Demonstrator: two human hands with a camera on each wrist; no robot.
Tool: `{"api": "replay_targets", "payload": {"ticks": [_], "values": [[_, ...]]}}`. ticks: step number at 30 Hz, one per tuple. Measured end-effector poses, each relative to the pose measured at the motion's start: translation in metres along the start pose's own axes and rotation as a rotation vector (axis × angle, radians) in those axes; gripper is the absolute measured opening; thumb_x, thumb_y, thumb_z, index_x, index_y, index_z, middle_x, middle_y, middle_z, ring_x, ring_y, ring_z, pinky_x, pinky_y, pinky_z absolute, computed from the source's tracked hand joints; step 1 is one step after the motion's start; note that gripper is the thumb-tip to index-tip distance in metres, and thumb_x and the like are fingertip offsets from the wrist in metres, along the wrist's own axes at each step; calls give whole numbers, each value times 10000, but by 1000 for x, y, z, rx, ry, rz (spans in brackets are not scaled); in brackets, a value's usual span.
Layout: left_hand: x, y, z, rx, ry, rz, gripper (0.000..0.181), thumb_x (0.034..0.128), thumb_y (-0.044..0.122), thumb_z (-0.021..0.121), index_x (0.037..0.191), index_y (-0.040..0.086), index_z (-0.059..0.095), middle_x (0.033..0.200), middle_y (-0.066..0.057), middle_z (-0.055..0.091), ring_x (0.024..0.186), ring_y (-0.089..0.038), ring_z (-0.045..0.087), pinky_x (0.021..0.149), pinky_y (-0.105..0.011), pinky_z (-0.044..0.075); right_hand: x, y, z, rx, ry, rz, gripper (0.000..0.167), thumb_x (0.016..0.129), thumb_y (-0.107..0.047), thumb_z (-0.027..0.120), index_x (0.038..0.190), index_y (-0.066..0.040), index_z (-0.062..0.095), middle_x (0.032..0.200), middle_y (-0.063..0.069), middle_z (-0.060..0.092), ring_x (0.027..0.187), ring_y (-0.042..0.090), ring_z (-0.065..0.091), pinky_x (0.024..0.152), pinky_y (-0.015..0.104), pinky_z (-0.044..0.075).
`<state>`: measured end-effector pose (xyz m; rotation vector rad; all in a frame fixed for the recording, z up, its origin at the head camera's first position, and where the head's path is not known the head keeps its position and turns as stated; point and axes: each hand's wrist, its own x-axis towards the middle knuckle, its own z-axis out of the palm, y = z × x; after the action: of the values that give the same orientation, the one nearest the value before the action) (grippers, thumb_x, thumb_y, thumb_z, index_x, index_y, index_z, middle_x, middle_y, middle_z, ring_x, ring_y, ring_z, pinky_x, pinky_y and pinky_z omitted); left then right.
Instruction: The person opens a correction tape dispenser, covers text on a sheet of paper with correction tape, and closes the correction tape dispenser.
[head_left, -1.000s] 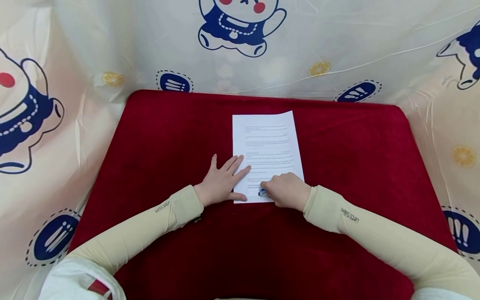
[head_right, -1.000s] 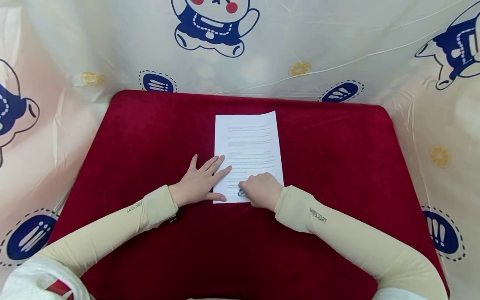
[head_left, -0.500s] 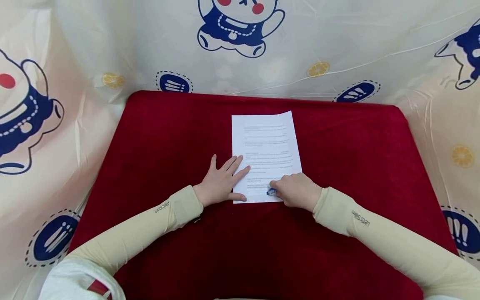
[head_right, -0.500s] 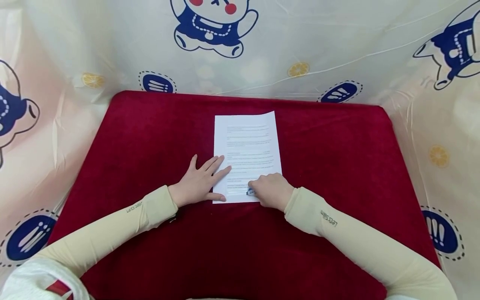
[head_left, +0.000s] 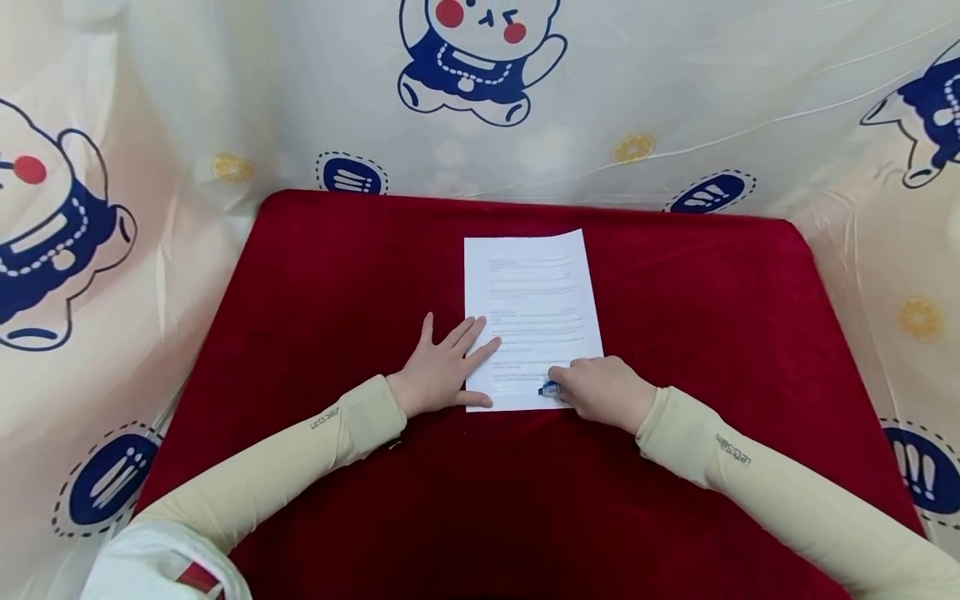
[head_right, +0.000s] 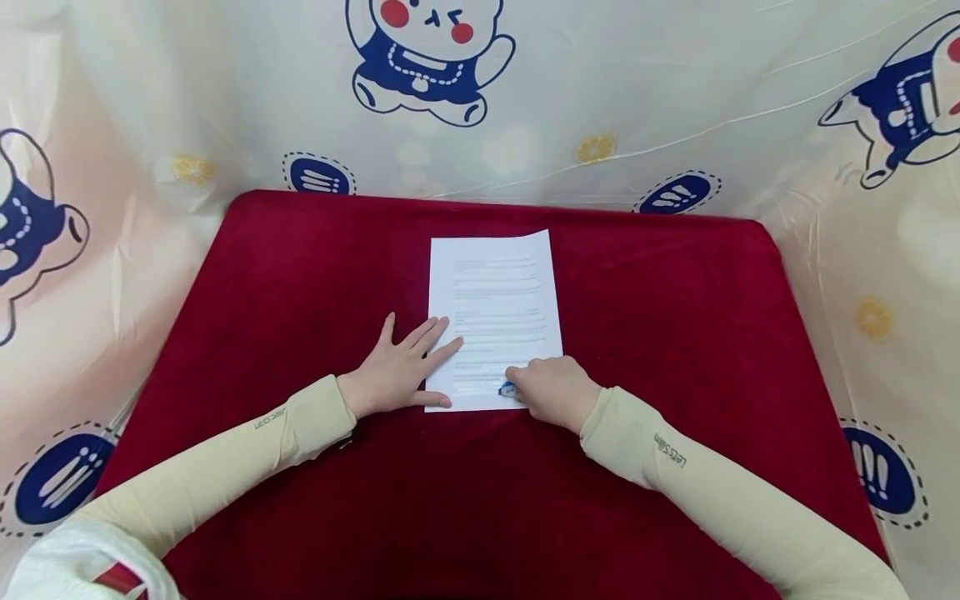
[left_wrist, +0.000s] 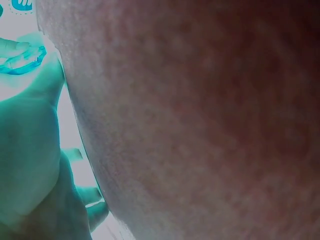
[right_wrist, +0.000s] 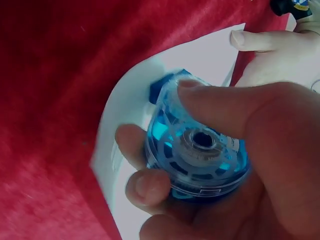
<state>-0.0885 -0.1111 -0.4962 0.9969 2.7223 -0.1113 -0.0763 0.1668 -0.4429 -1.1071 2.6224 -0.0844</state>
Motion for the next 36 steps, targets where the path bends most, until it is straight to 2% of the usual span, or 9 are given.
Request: {"api": "replay_targets", "payload": {"ticks": [4, 10, 13, 18, 22, 25, 29, 33, 36], "values": [[0, -3, -2, -9, -1, 16, 948, 941, 780, 496, 1669, 214, 275, 1723, -169, 190, 1592, -318, 196, 1148, -793, 108, -4, 4, 3, 15, 49, -1, 144, 935, -188, 792, 937, -132, 659, 708, -6, 577, 548, 89, 460, 480, 258, 421], [-1, -8, -2, -14, 0, 43, 962, 933, 775, 520, 1668, 205, 275, 1726, -160, 188, 1588, -316, 211, 1149, -790, 115, -15, 10, 2, 98, 147, 25, 142, 971, -253, 756, 992, -147, 664, 712, -46, 527, 541, 65, 418, 469, 225, 379], [-1, -11, -3, -9, -10, 51, 982, 921, 785, 530, 1671, 210, 265, 1730, -144, 184, 1590, -309, 207, 1155, -782, 116, -21, 17, -2, 136, 173, 80, 171, 1018, -290, 687, 1096, -137, 693, 744, -56, 540, 577, 61, 427, 488, 221, 388], [0, -17, -9, 10, -18, 69, 998, 903, 793, 551, 1670, 219, 271, 1732, -118, 195, 1592, -302, 204, 1163, -770, 125, -31, 32, -10, 182, 197, 224, 270, 1084, -273, 548, 1240, -103, 689, 823, -40, 587, 661, 92, 468, 531, 247, 422], [0, -20, -8, 0, -19, 86, 991, 909, 787, 547, 1668, 211, 277, 1732, -119, 196, 1590, -302, 208, 1162, -772, 126, -36, 40, -11, 187, 236, 305, 374, 1080, -234, 541, 1389, -34, 606, 853, 21, 599, 670, 134, 495, 521, 267, 438], [-2, -20, -6, -31, -21, 95, 981, 918, 774, 551, 1667, 201, 279, 1733, -127, 191, 1590, -306, 209, 1158, -777, 123, -38, 42, -6, 182, 260, 339, 479, 1070, -211, 558, 1476, 38, 509, 872, 78, 608, 663, 157, 503, 515, 263, 445], [-5, -21, -2, -95, -28, 84, 955, 938, 748, 552, 1666, 193, 281, 1734, -133, 179, 1594, -320, 187, 1166, -769, 107, -38, 42, 3, 173, 283, 344, 522, 1069, -206, 563, 1488, 92, 471, 890, 121, 606, 655, 155, 485, 508, 245, 440], [-4, -22, -1, -181, -25, 46, 920, 964, 737, 516, 1673, 210, 257, 1742, -108, 153, 1606, -306, 138, 1204, -719, 65, -37, 44, 6, 169, 319, 347, 495, 1071, -207, 562, 1464, 88, 505, 904, 120, 600, 640, 140, 458, 496, 244, 422], [-4, -23, -3, -214, 14, 34, 885, 981, 712, 520, 1662, 193, 296, 1726, -110, 221, 1595, -301, 190, 1223, -681, 89, -36, 44, 5, 191, 331, 350, 457, 1071, -206, 566, 1436, 67, 542, 921, 109, 609, 639, 129, 460, 504, 245, 427]]}}
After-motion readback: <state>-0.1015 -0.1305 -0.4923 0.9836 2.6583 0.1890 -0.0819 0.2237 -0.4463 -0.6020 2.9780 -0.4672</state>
